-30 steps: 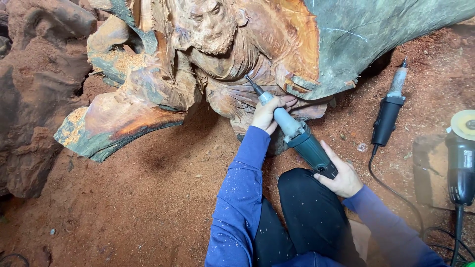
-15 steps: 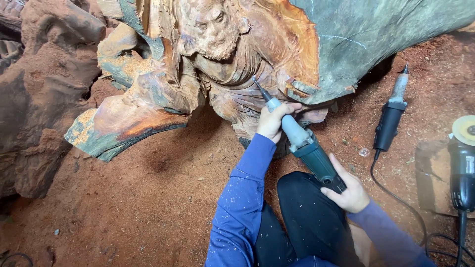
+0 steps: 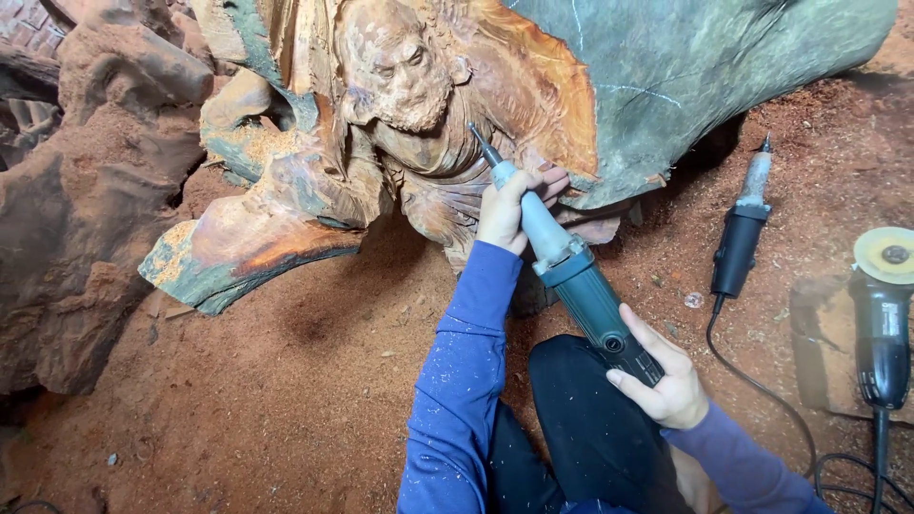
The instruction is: Carving intricate details into a large wooden sculpture using a power rotary tool
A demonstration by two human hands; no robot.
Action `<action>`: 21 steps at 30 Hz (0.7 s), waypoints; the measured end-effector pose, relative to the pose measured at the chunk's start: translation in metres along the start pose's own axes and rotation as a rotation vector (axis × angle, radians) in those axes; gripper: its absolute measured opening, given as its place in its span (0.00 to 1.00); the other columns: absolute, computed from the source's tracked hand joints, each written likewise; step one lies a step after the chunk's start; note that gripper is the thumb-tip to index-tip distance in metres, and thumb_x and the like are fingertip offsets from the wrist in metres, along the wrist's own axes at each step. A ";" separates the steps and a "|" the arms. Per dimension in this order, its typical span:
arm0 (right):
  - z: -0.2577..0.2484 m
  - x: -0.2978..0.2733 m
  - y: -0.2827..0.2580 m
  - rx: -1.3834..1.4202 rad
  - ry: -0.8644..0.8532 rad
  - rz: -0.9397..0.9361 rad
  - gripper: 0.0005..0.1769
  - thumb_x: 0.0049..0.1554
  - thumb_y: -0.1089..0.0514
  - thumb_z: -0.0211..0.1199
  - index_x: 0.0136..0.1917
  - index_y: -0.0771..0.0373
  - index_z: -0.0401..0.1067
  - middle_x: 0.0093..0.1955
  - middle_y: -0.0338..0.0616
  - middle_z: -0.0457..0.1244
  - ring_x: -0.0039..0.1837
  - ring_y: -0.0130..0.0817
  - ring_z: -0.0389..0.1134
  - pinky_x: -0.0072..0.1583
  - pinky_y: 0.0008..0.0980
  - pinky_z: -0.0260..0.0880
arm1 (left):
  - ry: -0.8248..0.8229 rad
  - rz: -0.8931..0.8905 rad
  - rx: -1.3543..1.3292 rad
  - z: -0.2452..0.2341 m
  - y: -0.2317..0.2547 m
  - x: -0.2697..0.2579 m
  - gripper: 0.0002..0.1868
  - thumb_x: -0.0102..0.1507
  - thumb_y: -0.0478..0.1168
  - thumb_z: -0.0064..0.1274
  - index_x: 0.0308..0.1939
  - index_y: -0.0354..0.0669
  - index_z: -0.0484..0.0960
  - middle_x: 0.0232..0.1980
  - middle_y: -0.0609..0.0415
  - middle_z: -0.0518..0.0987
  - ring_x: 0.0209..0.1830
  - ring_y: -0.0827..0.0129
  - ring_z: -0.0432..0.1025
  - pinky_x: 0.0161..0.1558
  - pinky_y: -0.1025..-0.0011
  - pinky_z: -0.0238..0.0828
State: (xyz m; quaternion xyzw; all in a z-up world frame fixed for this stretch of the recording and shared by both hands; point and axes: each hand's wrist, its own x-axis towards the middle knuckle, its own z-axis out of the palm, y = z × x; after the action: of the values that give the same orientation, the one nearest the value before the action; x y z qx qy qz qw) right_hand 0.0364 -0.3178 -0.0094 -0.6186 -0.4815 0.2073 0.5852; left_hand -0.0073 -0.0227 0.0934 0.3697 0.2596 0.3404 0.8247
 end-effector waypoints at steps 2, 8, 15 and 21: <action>0.001 0.002 -0.004 0.015 0.006 0.024 0.50 0.41 0.67 0.67 0.77 0.65 0.58 0.73 0.55 0.62 0.67 0.42 0.70 0.66 0.32 0.67 | -0.004 -0.020 0.073 0.005 0.007 0.004 0.17 0.58 0.34 0.51 0.48 0.25 0.75 0.47 0.32 0.83 0.48 0.49 0.80 0.44 0.64 0.79; 0.005 0.010 0.001 0.042 0.065 0.011 0.50 0.42 0.63 0.71 0.78 0.60 0.61 0.62 0.52 0.69 0.54 0.38 0.71 0.55 0.35 0.70 | 0.007 -0.111 0.178 0.004 0.015 0.022 0.18 0.56 0.37 0.54 0.48 0.31 0.75 0.46 0.31 0.83 0.48 0.46 0.80 0.46 0.54 0.76; 0.000 0.015 -0.001 0.001 0.106 -0.079 0.49 0.41 0.58 0.75 0.76 0.58 0.67 0.65 0.55 0.68 0.64 0.48 0.70 0.60 0.47 0.71 | 0.026 -0.138 0.195 0.002 0.014 0.023 0.20 0.54 0.38 0.57 0.49 0.33 0.76 0.49 0.32 0.83 0.53 0.46 0.78 0.54 0.45 0.73; -0.007 0.015 0.003 0.000 0.080 -0.101 0.49 0.41 0.59 0.75 0.76 0.59 0.67 0.68 0.56 0.66 0.66 0.49 0.69 0.61 0.48 0.70 | 0.014 -0.125 0.166 0.006 0.016 0.012 0.20 0.55 0.37 0.55 0.50 0.33 0.77 0.52 0.32 0.83 0.55 0.47 0.77 0.58 0.45 0.70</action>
State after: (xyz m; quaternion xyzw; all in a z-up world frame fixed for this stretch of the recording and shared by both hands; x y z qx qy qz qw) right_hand 0.0501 -0.3086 -0.0054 -0.6015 -0.4881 0.1526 0.6138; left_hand -0.0014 -0.0088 0.1076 0.4175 0.3151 0.2682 0.8090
